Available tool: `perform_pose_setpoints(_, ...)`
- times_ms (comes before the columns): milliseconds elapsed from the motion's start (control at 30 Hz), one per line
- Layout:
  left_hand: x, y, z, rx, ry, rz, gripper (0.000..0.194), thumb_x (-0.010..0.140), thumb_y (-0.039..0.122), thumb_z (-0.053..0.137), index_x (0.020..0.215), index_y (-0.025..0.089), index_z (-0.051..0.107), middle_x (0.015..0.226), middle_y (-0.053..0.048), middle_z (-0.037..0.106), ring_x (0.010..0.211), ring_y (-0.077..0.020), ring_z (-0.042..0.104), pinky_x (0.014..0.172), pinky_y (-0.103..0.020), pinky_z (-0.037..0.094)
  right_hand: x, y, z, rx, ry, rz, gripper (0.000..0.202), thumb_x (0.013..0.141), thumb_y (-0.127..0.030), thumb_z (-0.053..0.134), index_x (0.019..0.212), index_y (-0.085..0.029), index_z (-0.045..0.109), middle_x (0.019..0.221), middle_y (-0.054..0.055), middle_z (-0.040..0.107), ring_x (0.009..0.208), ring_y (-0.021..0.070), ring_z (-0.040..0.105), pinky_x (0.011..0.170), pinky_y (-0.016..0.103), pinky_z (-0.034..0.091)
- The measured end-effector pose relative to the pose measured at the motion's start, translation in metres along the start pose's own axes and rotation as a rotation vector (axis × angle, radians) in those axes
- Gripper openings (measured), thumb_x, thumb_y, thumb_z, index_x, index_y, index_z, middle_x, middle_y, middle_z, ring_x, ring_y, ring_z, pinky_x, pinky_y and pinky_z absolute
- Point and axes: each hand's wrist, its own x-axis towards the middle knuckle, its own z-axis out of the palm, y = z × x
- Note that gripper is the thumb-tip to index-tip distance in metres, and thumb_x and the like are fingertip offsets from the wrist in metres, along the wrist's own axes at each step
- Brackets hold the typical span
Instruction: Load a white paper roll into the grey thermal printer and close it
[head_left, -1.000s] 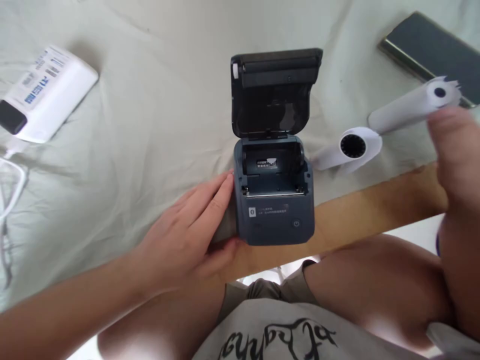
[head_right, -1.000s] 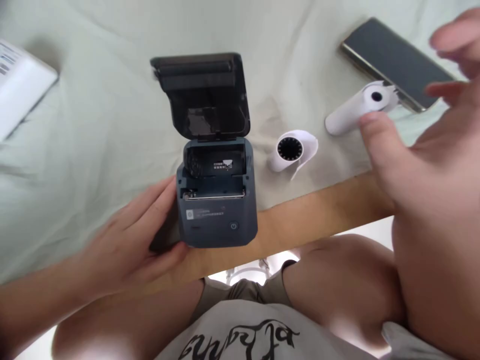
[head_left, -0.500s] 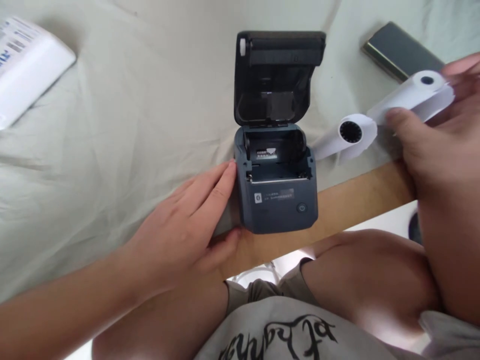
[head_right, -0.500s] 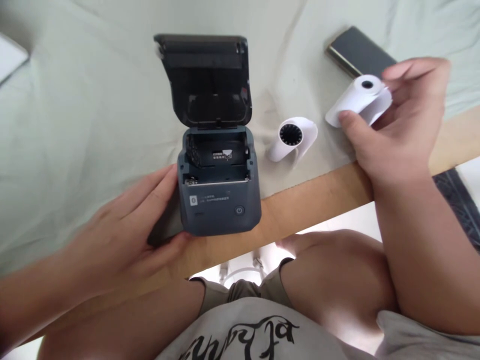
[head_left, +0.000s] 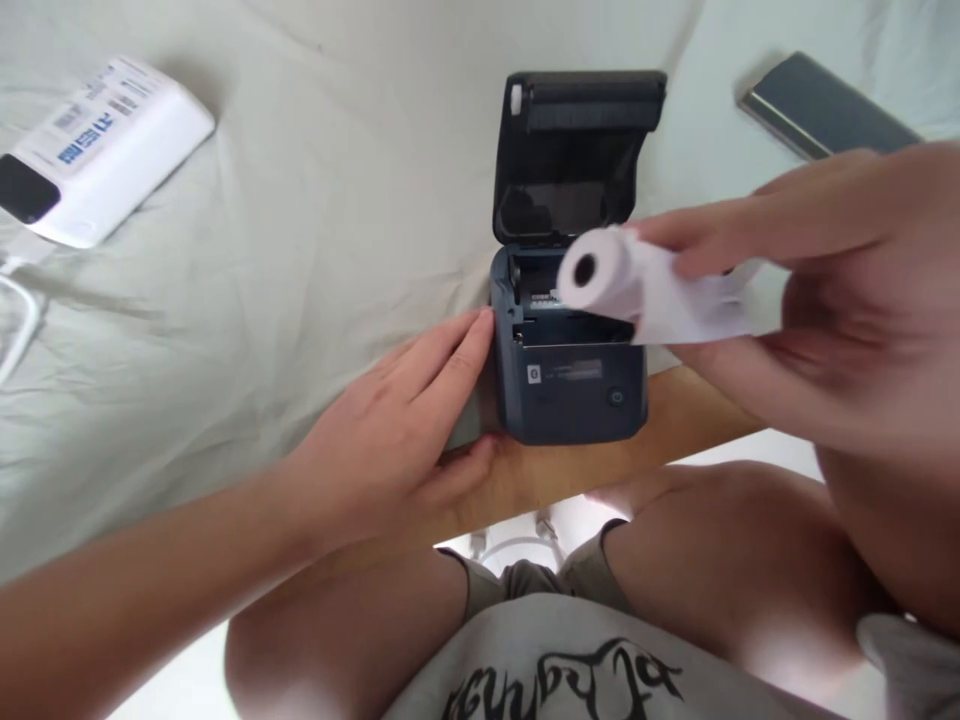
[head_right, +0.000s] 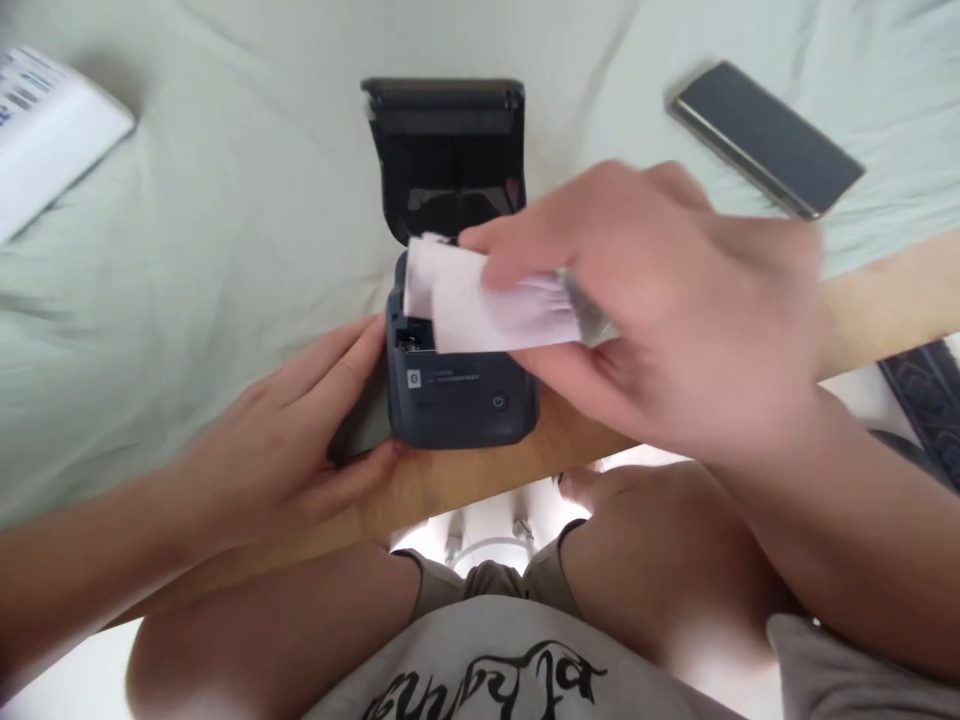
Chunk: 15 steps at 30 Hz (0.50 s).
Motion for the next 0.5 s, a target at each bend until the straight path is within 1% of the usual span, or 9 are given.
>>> perform_pose_setpoints(67, 0.002, 0.001, -0.006, 0.004, -0.075, 0.005, 0.091, 0.128, 0.047, 0.058, 0.208, 0.025, 0.022, 0.198, -0.023, 0.062, 0.175, -0.0422, 0.074, 0.142, -0.056, 0.071, 0.015, -0.008, 0.005, -0.036, -0.053, -0.153, 0.046, 0.131, -0.061, 0.048, 0.139, -0.037, 0.087, 0.104, 0.0, 0.089, 0.102, 0.0191, 0.086, 0.126, 0.051, 0.072)
perform_pose_setpoints(100, 0.003, 0.001, -0.008, 0.004, -0.104, 0.009, 0.09, 0.127, 0.045, 0.059, 0.207, 0.023, 0.022, 0.199, -0.025, 0.061, 0.176, -0.0429, 0.074, 0.144, -0.056, 0.07, 0.021, -0.008, 0.007, -0.052, -0.072, -0.191, 0.044, 0.131, -0.057, 0.049, 0.137, -0.037, 0.087, 0.094, -0.002, 0.085, 0.096, 0.0185, 0.084, 0.124, 0.05, 0.073)
perform_pose_setpoints(133, 0.004, 0.002, -0.01, 0.004, -0.116, 0.013, 0.089, 0.127, 0.043, 0.059, 0.206, 0.022, 0.022, 0.199, -0.026, 0.06, 0.176, -0.0434, 0.074, 0.145, -0.056, 0.069, 0.027, -0.007, 0.007, -0.07, -0.082, -0.202, 0.04, 0.131, -0.056, 0.052, 0.136, -0.038, 0.087, 0.091, -0.003, 0.083, 0.094, 0.0187, 0.083, 0.122, 0.049, 0.073)
perform_pose_setpoints(200, 0.005, 0.004, -0.011, 0.008, -0.094, 0.021, 0.087, 0.127, 0.04, 0.057, 0.204, 0.019, 0.024, 0.198, -0.027, 0.061, 0.176, -0.0443, 0.074, 0.145, -0.057, 0.068, 0.035, -0.004, 0.006, -0.12, -0.083, -0.229, 0.034, 0.13, -0.057, 0.06, 0.137, -0.037, 0.087, 0.097, -0.002, 0.087, 0.095, 0.0199, 0.084, 0.111, 0.046, 0.075)
perform_pose_setpoints(267, 0.006, 0.005, -0.008, 0.003, -0.077, 0.02, 0.086, 0.126, 0.039, 0.059, 0.202, 0.018, 0.027, 0.198, -0.027, 0.061, 0.176, -0.0451, 0.075, 0.145, -0.058, 0.068, 0.038, -0.002, 0.003, -0.157, -0.097, -0.294, 0.031, 0.133, -0.055, 0.061, 0.134, -0.036, 0.086, 0.105, -0.003, 0.091, 0.097, 0.0179, 0.085, 0.101, 0.04, 0.072)
perform_pose_setpoints(333, 0.005, 0.005, -0.006, -0.019, -0.071, 0.007, 0.086, 0.124, 0.037, 0.061, 0.202, 0.018, 0.029, 0.198, -0.027, 0.061, 0.177, -0.0458, 0.073, 0.147, -0.061, 0.067, 0.037, -0.005, 0.0, -0.134, -0.119, -0.338, 0.031, 0.136, -0.049, 0.06, 0.126, -0.032, 0.084, 0.118, -0.005, 0.095, 0.113, 0.0146, 0.091, 0.105, 0.036, 0.07)
perform_pose_setpoints(400, 0.005, 0.006, -0.005, -0.057, -0.055, 0.002, 0.088, 0.124, 0.036, 0.063, 0.203, 0.019, 0.029, 0.198, -0.027, 0.061, 0.178, -0.0465, 0.072, 0.148, -0.062, 0.066, 0.031, -0.009, -0.001, -0.065, -0.086, -0.357, 0.03, 0.136, -0.044, 0.062, 0.12, -0.031, 0.083, 0.132, -0.009, 0.095, 0.134, 0.0107, 0.092, 0.116, 0.033, 0.068)
perform_pose_setpoints(433, 0.005, 0.006, -0.005, -0.078, -0.041, 0.005, 0.089, 0.124, 0.037, 0.063, 0.204, 0.019, 0.027, 0.198, -0.026, 0.062, 0.178, -0.0463, 0.073, 0.148, -0.062, 0.067, 0.025, -0.01, -0.001, -0.033, -0.059, -0.356, 0.03, 0.136, -0.044, 0.063, 0.119, -0.032, 0.085, 0.137, -0.01, 0.094, 0.143, 0.0103, 0.09, 0.123, 0.032, 0.066)
perform_pose_setpoints(500, 0.006, 0.005, -0.007, -0.109, -0.015, 0.015, 0.092, 0.125, 0.035, 0.061, 0.207, 0.023, 0.021, 0.196, -0.023, 0.065, 0.175, -0.0448, 0.076, 0.144, -0.06, 0.07, 0.008, -0.008, -0.003, 0.01, -0.042, -0.356, 0.037, 0.136, -0.052, 0.06, 0.12, -0.036, 0.09, 0.14, -0.009, 0.093, 0.154, 0.0125, 0.086, 0.128, 0.033, 0.067)
